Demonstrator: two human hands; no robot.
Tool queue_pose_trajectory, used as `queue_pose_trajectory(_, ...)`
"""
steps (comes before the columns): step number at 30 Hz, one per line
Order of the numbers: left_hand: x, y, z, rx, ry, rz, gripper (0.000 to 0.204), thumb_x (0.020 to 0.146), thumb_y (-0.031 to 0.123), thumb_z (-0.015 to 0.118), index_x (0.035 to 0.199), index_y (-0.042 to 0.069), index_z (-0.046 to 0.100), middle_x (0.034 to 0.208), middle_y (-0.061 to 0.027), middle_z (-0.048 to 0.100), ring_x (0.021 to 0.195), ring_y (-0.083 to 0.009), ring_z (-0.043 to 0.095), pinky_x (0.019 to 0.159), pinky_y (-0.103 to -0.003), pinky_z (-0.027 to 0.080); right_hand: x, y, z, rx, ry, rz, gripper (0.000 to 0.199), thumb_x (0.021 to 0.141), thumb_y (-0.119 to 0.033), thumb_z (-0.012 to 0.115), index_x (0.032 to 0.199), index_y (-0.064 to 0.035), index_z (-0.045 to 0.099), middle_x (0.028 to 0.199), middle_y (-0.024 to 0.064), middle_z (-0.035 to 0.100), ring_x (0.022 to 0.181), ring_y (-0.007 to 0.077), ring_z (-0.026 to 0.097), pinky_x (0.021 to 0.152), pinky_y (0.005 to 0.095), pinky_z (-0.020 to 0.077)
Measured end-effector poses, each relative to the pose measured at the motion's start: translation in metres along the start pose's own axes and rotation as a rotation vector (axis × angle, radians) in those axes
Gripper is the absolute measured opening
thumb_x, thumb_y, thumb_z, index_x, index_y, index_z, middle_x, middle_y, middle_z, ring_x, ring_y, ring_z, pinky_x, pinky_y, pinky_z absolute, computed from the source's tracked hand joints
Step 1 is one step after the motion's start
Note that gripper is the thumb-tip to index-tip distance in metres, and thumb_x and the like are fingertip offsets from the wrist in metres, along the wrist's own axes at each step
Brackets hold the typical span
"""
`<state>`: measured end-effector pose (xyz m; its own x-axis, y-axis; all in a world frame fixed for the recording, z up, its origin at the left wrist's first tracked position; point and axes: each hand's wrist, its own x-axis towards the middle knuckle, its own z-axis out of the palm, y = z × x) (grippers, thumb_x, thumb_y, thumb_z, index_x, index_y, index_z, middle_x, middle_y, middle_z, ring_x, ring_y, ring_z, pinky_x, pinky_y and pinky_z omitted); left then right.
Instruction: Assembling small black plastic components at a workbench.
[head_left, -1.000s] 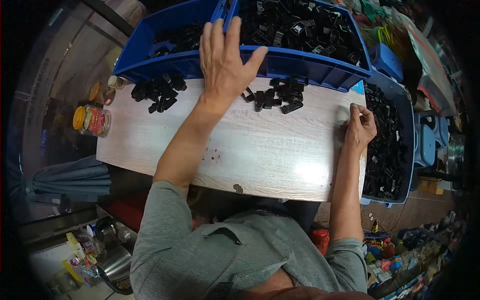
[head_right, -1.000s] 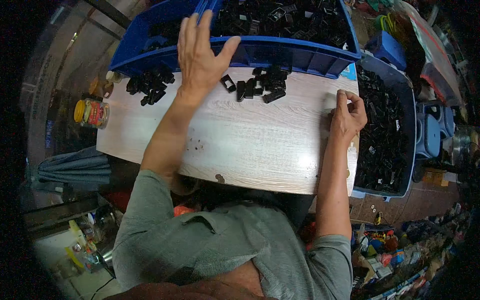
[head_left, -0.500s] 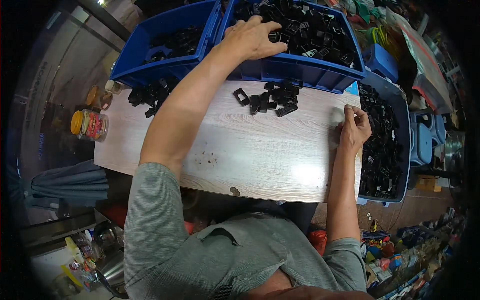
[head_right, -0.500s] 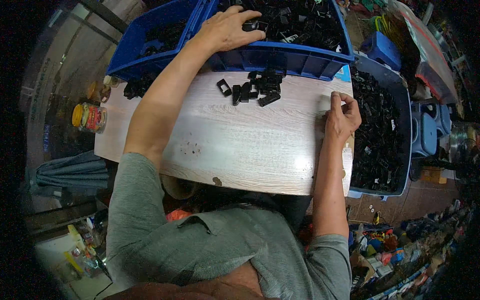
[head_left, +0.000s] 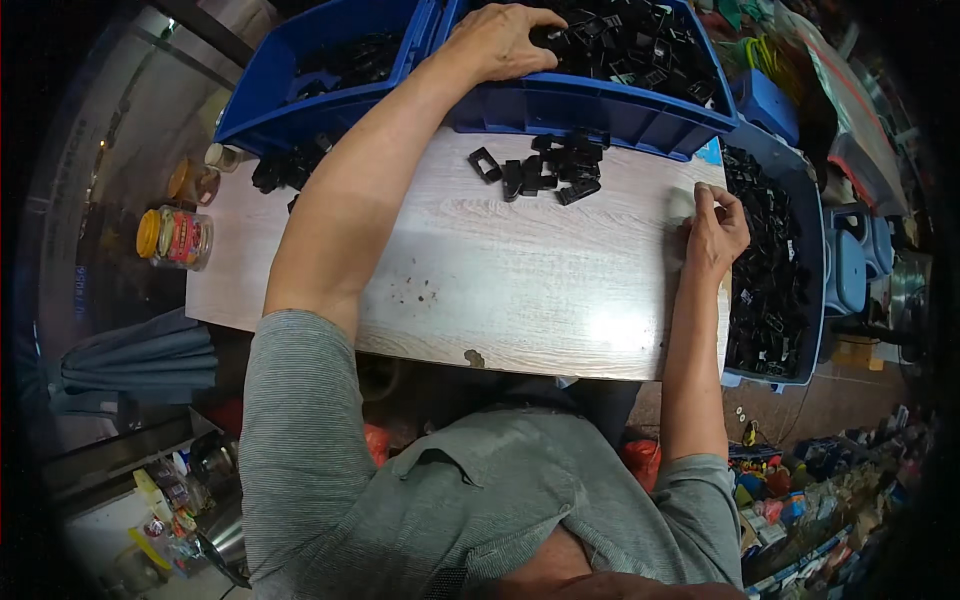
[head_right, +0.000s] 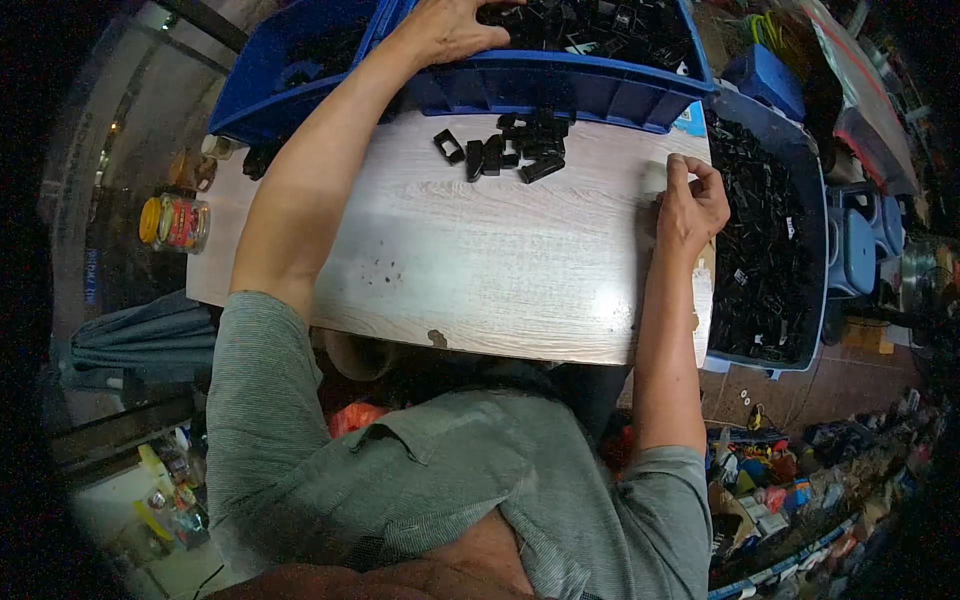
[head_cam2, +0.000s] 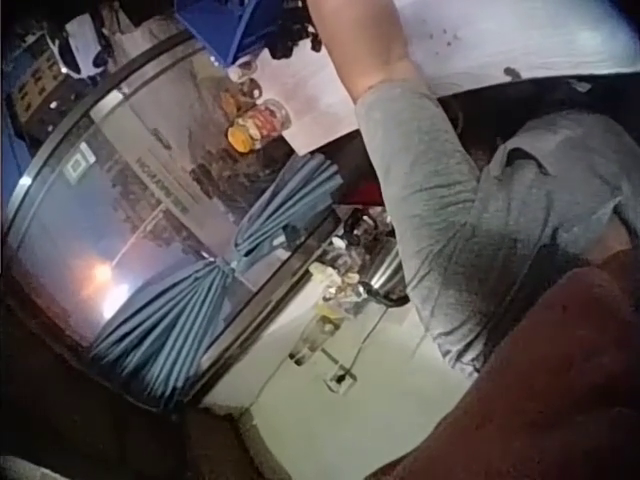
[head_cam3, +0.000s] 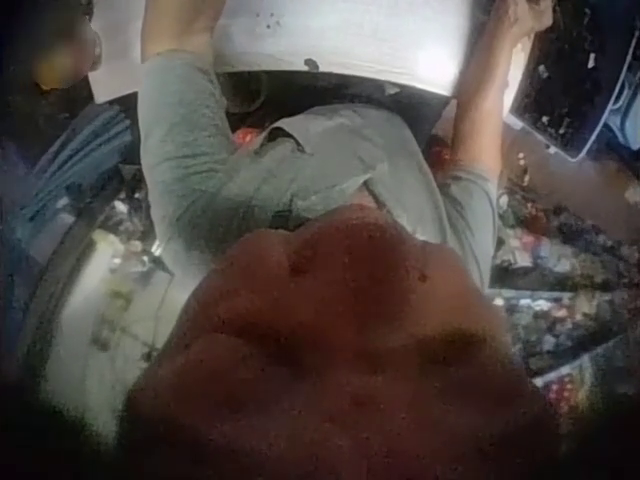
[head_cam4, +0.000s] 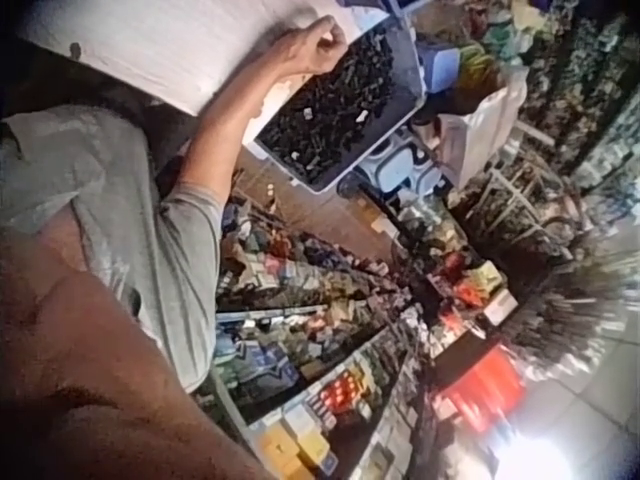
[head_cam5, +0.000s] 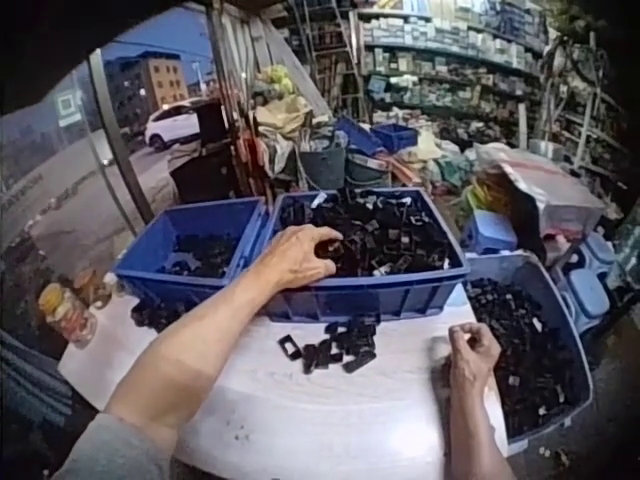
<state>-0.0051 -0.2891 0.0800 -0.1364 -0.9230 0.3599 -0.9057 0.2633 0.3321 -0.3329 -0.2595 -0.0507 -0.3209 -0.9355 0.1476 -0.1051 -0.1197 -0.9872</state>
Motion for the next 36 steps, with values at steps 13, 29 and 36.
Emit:
queue_pose_trajectory(13, 0.010, -0.003, 0.003, -0.065, 0.079, -0.026, 0.056, 0.072, 0.029, 0.070, 0.121, 0.002, 0.070, 0.110, -0.0271, 0.071, 0.101, -0.0398, 0.071, 0.093, -0.041, 0.056, -0.003, -0.003, 0.000, -0.045, 0.004, 0.009, 0.023, 0.087, -0.021, 0.081, 0.096, -0.0029, 0.072, 0.065, -0.0025, 0.057, 0.052, 0.0055, 0.051, 0.051, 0.0224, 0.0420)
queue_pose_trajectory(29, -0.073, 0.074, 0.013, -0.210, 0.512, 0.223, 0.048, 0.074, 0.011, 0.079, 0.121, 0.008, 0.070, 0.115, -0.0145, 0.072, 0.103, -0.0299, 0.072, 0.087, -0.033, 0.059, 0.000, -0.001, -0.003, -0.065, 0.014, 0.018, 0.024, 0.087, -0.024, 0.082, 0.094, -0.0034, 0.072, 0.067, -0.0021, 0.059, 0.053, 0.0055, 0.052, 0.050, 0.0216, 0.0391)
queue_pose_trajectory(36, -0.117, 0.067, 0.086, 0.011, 0.324, 0.119, 0.053, 0.069, 0.014, 0.075, 0.121, 0.009, 0.069, 0.121, -0.0136, 0.067, 0.108, -0.0327, 0.065, 0.087, -0.040, 0.059, -0.001, 0.000, -0.002, -0.069, -0.002, 0.013, 0.024, 0.087, -0.023, 0.082, 0.095, -0.0036, 0.072, 0.070, -0.0011, 0.060, 0.052, 0.0062, 0.052, 0.048, 0.0225, 0.0410)
